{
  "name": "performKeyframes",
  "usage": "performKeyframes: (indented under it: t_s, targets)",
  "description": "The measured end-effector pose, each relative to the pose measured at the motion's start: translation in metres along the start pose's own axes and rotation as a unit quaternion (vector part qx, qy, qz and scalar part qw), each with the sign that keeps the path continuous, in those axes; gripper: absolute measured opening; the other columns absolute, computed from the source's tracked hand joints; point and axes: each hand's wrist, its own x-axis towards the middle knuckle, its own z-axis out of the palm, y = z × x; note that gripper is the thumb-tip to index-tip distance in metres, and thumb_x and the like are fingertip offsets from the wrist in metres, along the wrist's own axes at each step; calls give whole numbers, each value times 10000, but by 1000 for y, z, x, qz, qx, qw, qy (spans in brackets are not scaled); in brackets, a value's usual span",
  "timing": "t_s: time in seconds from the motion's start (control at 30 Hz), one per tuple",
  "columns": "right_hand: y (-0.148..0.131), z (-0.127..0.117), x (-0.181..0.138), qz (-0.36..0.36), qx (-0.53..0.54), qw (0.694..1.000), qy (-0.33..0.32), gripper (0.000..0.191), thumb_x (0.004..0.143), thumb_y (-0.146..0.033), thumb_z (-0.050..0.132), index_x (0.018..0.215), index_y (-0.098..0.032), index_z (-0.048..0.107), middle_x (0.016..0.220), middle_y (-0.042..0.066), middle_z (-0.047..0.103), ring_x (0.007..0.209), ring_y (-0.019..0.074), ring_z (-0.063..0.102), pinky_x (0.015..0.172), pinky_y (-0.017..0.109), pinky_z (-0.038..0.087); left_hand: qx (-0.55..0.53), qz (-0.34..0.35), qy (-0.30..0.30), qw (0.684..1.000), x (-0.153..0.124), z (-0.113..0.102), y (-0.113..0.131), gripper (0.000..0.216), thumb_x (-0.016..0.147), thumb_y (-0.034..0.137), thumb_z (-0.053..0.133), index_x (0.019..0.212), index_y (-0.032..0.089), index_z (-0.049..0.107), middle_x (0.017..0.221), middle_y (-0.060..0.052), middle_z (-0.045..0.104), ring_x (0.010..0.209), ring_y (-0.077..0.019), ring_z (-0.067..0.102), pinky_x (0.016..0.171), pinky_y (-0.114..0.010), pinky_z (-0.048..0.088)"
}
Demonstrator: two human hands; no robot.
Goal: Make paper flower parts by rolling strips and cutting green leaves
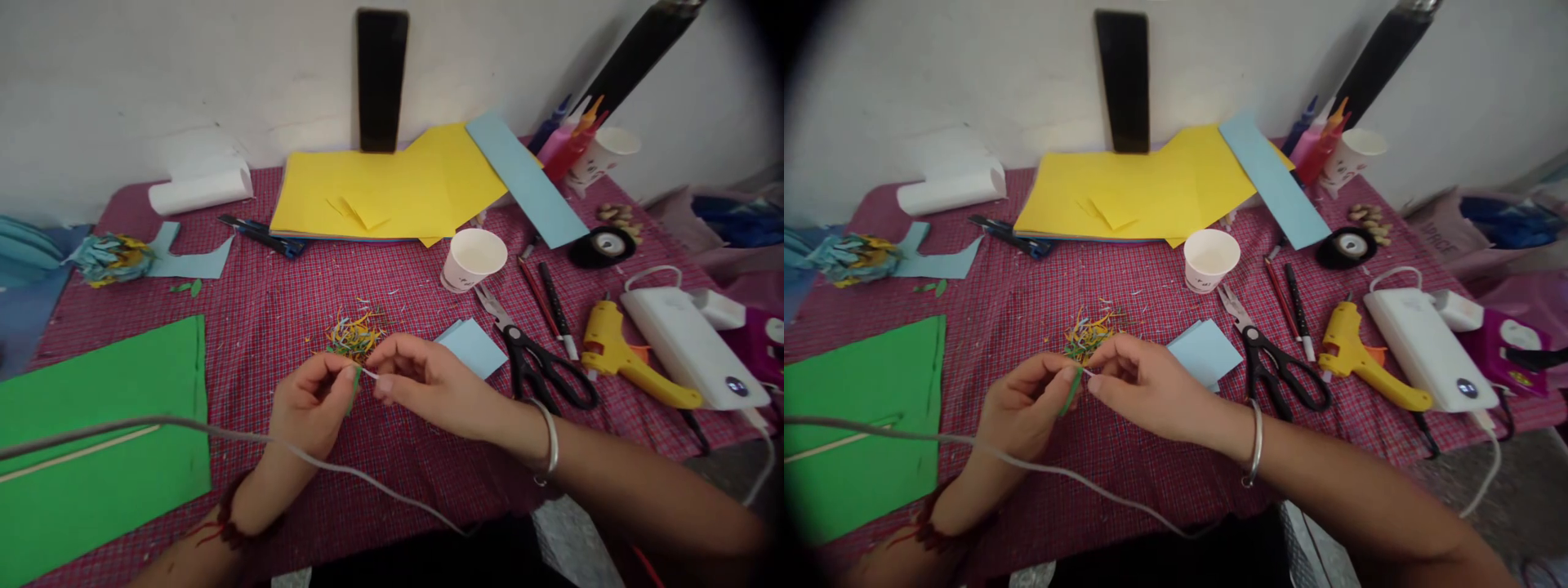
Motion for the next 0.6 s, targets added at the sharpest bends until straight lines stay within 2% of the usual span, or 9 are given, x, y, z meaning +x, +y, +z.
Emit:
performKeyframes:
  t_s: [0.17,0.27,0.37,0.47,0.6]
  targets:
    - [5,0,1,-29,-125,991,43,37,826,-180,553,790,-174,551,667,-34,545,609,95,499,550,213,373,0,1,-30,1000,-2,2,-2,72,713,214,656,652,176,660,542,26,568,487,-86,457,463,-205,354]
    - [6,1,0,-68,-237,967,64,62,796,-131,547,753,-176,547,649,-40,542,576,83,482,542,206,343,-40,-45,-47,997,-4,5,-5,101,719,230,666,640,172,643,515,33,542,476,-82,444,463,-202,356]
    - [5,2,-2,-100,-326,936,83,77,759,-102,539,742,-177,534,634,-43,526,553,78,462,535,206,317,-138,-104,-80,982,-5,8,-6,167,754,283,642,633,167,636,496,26,540,468,-85,461,476,-211,384]
    - [5,3,-3,-129,-356,921,90,80,758,-102,521,740,-180,515,631,-39,518,552,82,463,537,208,319,-205,-128,-100,965,-6,9,-6,127,725,287,663,689,165,665,519,16,570,480,-93,494,490,-223,419]
    - [7,4,-4,-163,-384,905,85,77,782,-116,496,749,-184,504,646,-26,532,579,95,482,557,218,334,-174,-118,-100,972,-4,8,-8,99,697,224,676,633,167,626,508,29,557,464,-82,493,476,-209,422]
